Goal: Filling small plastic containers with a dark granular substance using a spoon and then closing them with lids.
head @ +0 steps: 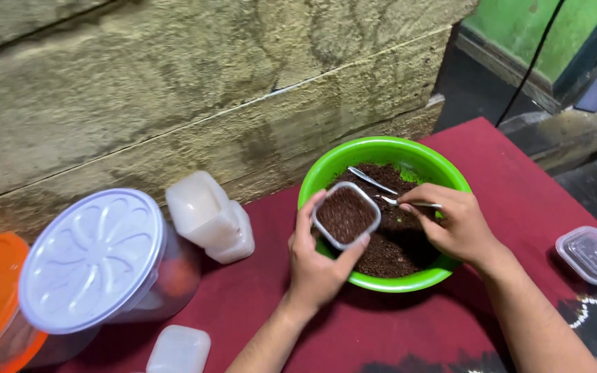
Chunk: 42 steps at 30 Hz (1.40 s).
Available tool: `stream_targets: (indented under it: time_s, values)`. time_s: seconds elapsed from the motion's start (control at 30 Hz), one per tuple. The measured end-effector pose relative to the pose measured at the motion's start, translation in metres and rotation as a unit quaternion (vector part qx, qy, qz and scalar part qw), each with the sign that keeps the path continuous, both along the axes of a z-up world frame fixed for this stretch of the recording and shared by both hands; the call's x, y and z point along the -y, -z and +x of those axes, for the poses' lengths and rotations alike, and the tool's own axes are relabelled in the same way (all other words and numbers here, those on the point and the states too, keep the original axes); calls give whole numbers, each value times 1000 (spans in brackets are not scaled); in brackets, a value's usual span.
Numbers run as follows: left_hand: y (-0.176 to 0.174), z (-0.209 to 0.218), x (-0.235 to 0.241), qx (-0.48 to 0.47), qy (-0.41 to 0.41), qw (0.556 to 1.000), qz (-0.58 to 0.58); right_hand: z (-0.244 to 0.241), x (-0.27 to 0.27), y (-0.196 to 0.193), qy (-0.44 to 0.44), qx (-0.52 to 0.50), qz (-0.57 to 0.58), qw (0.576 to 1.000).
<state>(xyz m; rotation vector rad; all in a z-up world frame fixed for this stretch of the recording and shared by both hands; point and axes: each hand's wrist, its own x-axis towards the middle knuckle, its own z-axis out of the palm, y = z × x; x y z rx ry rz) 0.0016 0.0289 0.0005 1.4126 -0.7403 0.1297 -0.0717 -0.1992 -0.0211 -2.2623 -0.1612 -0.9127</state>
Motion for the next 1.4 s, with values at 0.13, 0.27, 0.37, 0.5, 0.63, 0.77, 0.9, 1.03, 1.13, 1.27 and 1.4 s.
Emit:
stream_targets:
  time_s: [0.13,0.27,0.37,0.5,0.63,0.77,0.9,1.03,1.13,1.27,1.4]
  values:
    - [9,-30,-46,97,-51,991,73,-5,15,7,-72,-5,-75,995]
    - [29,-51,-96,93,-17,990,100,-8,21,10,-58,-24,-207,976]
    - [48,-54,-129,77,-23,984,160,-10,15,5,-62,-9,-249,966]
    - [61,-42,-158,-11,-24,957,290,-9,4,-1,-33,50,-222,973]
    - [59,-34,-175,-67,-30,952,297,-16,-40,-10,-62,77,-158,983]
    - [56,-30,-184,-84,-13,948,308,-35,-92,-10,-41,39,-35,998]
    - [60,-27,-187,-78,-9,951,299,-39,-146,-9,-96,-34,55,993]
    - [49,-25,-195,-121,9,952,281,-25,-162,19,-122,-82,65,987]
    - [51,-23,-197,-148,9,946,288,-13,-173,29,-171,-65,98,978]
    - [50,-23,-198,-139,18,953,267,-4,-183,37,-170,-79,142,972]
    - [52,-23,-197,-138,24,953,268,-3,-179,56,-168,-102,205,959]
